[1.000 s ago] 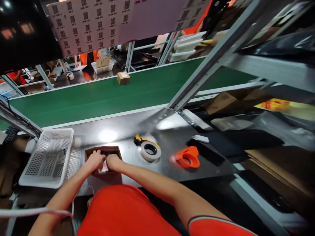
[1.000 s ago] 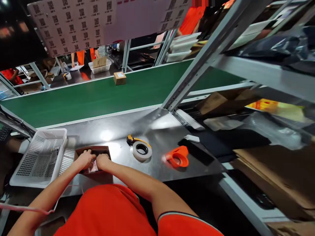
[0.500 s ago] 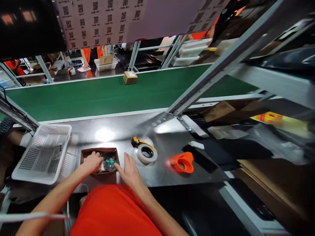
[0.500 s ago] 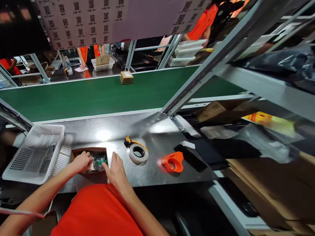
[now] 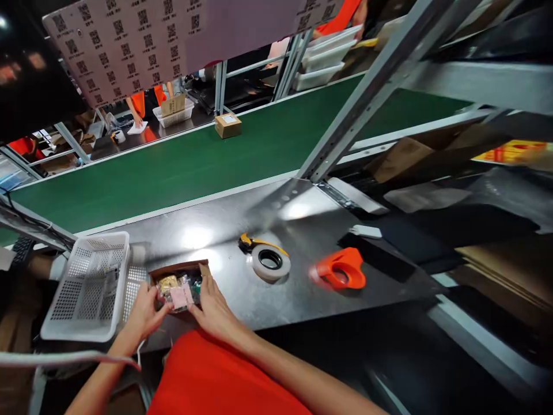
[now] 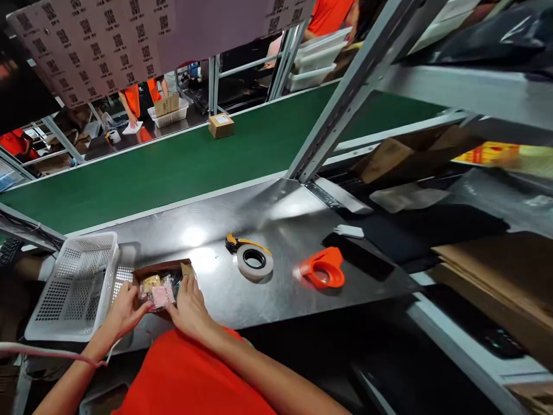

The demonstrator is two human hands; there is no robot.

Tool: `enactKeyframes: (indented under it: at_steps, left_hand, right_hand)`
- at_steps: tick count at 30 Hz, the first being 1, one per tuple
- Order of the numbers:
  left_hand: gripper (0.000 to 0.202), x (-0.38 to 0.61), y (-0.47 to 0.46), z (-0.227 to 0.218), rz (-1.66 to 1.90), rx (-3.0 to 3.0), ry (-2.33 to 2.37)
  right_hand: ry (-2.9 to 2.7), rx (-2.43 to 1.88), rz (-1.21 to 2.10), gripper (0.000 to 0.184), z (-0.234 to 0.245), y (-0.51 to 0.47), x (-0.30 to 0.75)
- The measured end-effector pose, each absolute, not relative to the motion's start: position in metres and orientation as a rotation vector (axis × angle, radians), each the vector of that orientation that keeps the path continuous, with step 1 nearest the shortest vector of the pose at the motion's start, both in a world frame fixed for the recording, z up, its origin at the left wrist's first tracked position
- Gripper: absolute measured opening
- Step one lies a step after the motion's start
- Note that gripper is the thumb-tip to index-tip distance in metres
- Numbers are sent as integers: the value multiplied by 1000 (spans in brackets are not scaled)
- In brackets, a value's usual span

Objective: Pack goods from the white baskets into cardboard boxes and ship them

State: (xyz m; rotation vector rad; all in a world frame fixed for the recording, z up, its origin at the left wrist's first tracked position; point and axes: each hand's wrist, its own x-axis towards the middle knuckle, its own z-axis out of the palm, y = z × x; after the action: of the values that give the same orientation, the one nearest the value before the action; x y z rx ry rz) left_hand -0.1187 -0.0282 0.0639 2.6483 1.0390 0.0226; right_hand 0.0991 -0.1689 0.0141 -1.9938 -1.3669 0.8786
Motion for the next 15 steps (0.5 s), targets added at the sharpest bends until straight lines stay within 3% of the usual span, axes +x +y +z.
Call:
enactKeyframes:
  at_steps: [3,5,9,10,13,15]
  left_hand:
    - [54,-96,-39,54,-255,2678,811]
    - [64,-79,-38,49,-369,2694,756]
    - [56,-68,-18,37,-376,2780,611]
    - [52,-69,-13,32,-331,2832,598]
    - [47,-69,0,17,16,2986,704]
    - [67,-69,6,10,240,3022,823]
  right_hand:
    - [-1637,-1998,1132,107,20,-166,96]
    - [-1786,-1959,1128,102,22,-163,101]
    - [-1792,-2034,848,34,17,-155,115]
    - [-1759,-2067,791,28,13,-154,118]
    - [-1585,-2109,614,38,-8,-157,120]
    - [-1434,-2072,460,44,-25,-163,121]
